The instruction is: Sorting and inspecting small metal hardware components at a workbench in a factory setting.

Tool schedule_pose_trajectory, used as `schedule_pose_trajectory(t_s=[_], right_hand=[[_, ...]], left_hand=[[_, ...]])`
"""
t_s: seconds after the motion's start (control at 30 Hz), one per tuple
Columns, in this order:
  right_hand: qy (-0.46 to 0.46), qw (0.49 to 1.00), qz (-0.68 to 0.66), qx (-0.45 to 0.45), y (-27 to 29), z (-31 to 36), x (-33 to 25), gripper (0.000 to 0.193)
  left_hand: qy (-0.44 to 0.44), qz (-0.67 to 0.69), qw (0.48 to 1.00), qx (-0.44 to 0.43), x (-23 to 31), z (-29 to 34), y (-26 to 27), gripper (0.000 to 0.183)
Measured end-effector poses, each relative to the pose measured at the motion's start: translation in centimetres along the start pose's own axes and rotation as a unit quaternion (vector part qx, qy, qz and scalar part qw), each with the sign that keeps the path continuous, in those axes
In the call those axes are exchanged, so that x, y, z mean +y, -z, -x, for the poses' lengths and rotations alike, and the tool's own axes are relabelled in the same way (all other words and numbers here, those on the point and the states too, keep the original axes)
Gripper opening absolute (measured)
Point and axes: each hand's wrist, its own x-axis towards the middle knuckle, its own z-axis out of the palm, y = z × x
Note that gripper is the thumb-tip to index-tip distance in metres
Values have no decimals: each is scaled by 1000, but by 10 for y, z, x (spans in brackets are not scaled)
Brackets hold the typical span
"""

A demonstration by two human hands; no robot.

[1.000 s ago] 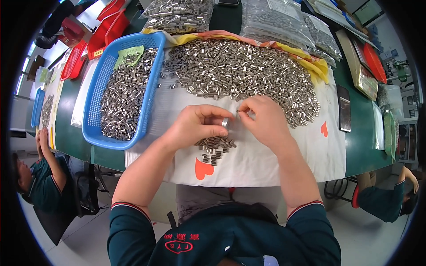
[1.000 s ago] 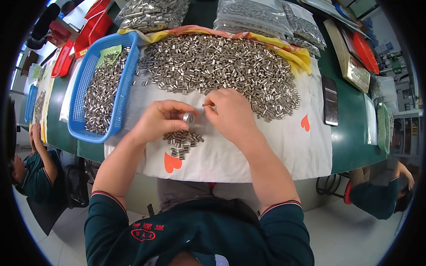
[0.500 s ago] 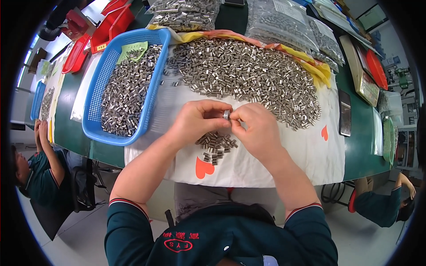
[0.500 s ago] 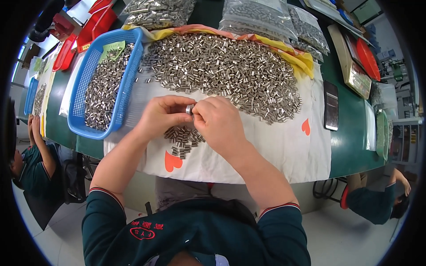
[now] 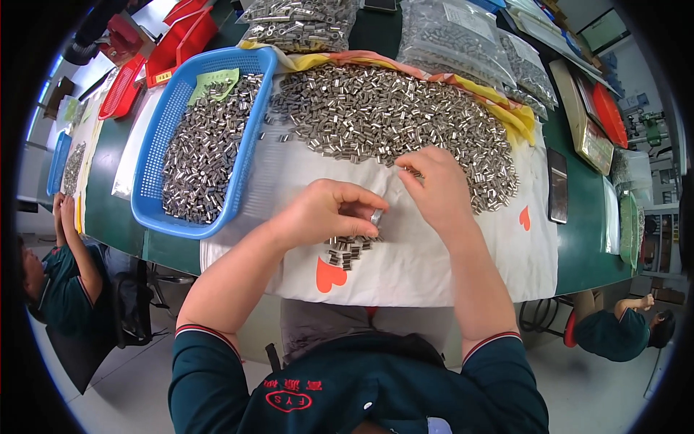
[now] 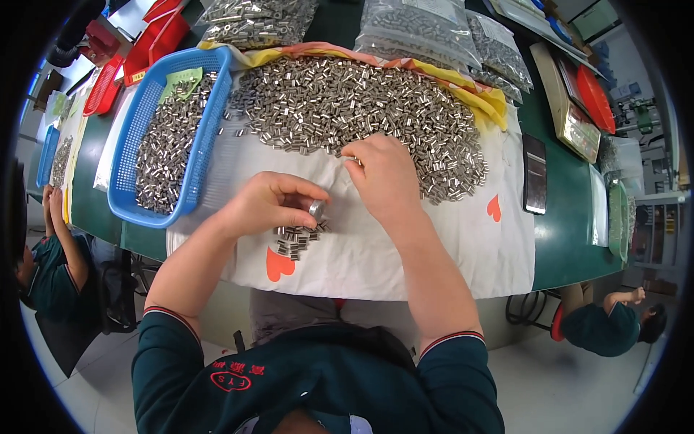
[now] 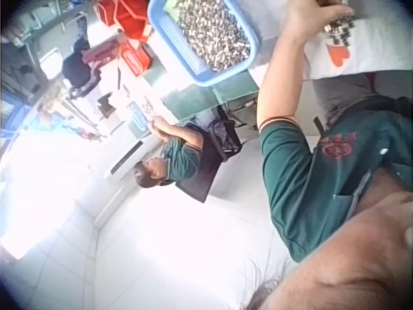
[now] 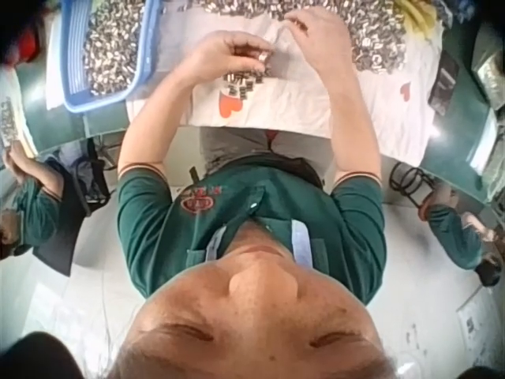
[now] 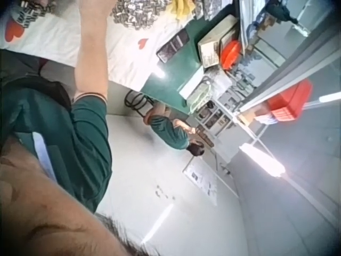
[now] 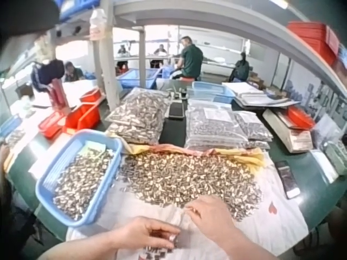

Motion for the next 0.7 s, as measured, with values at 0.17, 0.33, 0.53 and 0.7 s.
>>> schedule_pose_trajectory(t_s=[0.17,0.33,0.53,0.7], right_hand=[[39,997,62,29,-18,-3,-5,9],[43,995,81,-26,-14,3,-11,7],[24,998,-61,0,-4,5,-24,6],[-70,950,-288,-102,1,6,-32,10]], left_hand=[[8,-57,996,-64,9,3,3,36],[-1,44,999,22,-2,-4,5,34],[-19,109,990,89,-4,-5,7,33],[-38,67,992,99,-7,-6,9,33]])
